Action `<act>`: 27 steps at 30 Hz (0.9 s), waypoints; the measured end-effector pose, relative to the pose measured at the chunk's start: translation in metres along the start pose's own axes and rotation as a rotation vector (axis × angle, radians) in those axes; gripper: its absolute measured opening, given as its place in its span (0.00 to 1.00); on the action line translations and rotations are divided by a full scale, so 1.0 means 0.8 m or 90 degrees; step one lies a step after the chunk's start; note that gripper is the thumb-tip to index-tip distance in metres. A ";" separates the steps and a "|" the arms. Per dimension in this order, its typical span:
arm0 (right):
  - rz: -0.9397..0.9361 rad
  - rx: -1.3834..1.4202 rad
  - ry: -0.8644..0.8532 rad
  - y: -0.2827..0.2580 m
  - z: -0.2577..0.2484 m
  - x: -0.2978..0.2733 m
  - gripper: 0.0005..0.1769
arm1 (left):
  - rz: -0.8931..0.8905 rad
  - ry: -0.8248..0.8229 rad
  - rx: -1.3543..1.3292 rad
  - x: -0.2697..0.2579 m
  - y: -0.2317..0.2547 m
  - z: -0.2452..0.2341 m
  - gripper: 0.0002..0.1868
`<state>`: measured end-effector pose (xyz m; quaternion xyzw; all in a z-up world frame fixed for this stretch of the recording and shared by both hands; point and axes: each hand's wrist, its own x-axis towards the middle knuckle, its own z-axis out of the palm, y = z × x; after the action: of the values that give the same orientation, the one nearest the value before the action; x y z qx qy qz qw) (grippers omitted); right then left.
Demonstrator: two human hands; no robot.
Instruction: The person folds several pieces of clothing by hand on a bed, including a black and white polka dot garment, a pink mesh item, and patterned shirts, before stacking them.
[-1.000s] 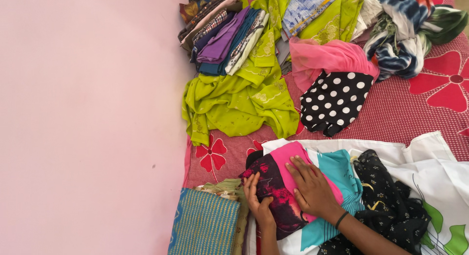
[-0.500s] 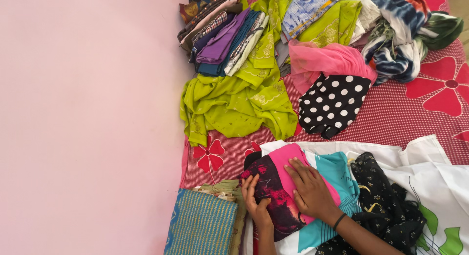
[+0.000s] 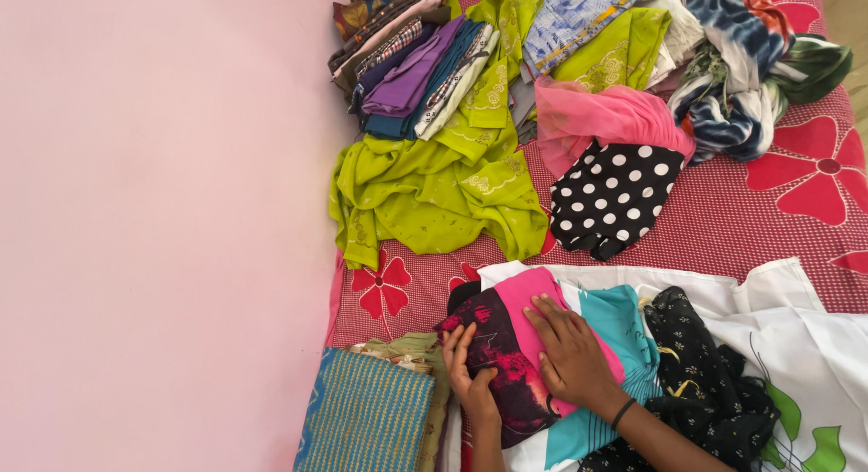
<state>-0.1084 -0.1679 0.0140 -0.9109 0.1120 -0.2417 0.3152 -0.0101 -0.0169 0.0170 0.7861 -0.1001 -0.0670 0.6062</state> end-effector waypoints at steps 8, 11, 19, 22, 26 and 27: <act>-0.006 -0.001 0.004 -0.001 -0.003 0.001 0.40 | -0.001 -0.004 -0.004 -0.002 0.002 -0.003 0.42; -0.002 -0.012 0.011 0.004 -0.010 -0.003 0.39 | -0.037 0.028 -0.044 -0.013 0.003 -0.011 0.49; 0.218 0.162 -0.073 0.076 -0.002 -0.049 0.28 | -0.173 0.012 -0.251 -0.048 -0.059 -0.048 0.56; 0.224 0.322 -0.020 0.133 0.021 -0.065 0.19 | -0.220 -0.026 -0.235 -0.050 -0.104 -0.069 0.59; 0.261 0.448 0.014 0.176 0.051 -0.074 0.18 | -0.281 -0.089 -0.154 -0.034 -0.146 -0.096 0.60; 0.262 0.467 0.018 0.182 0.053 -0.076 0.17 | -0.283 -0.110 -0.141 -0.029 -0.150 -0.099 0.59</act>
<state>-0.1464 -0.2374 -0.1285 -0.6937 0.2027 -0.2099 0.6585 -0.0059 0.0927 -0.0788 0.7093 0.0316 -0.2756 0.6481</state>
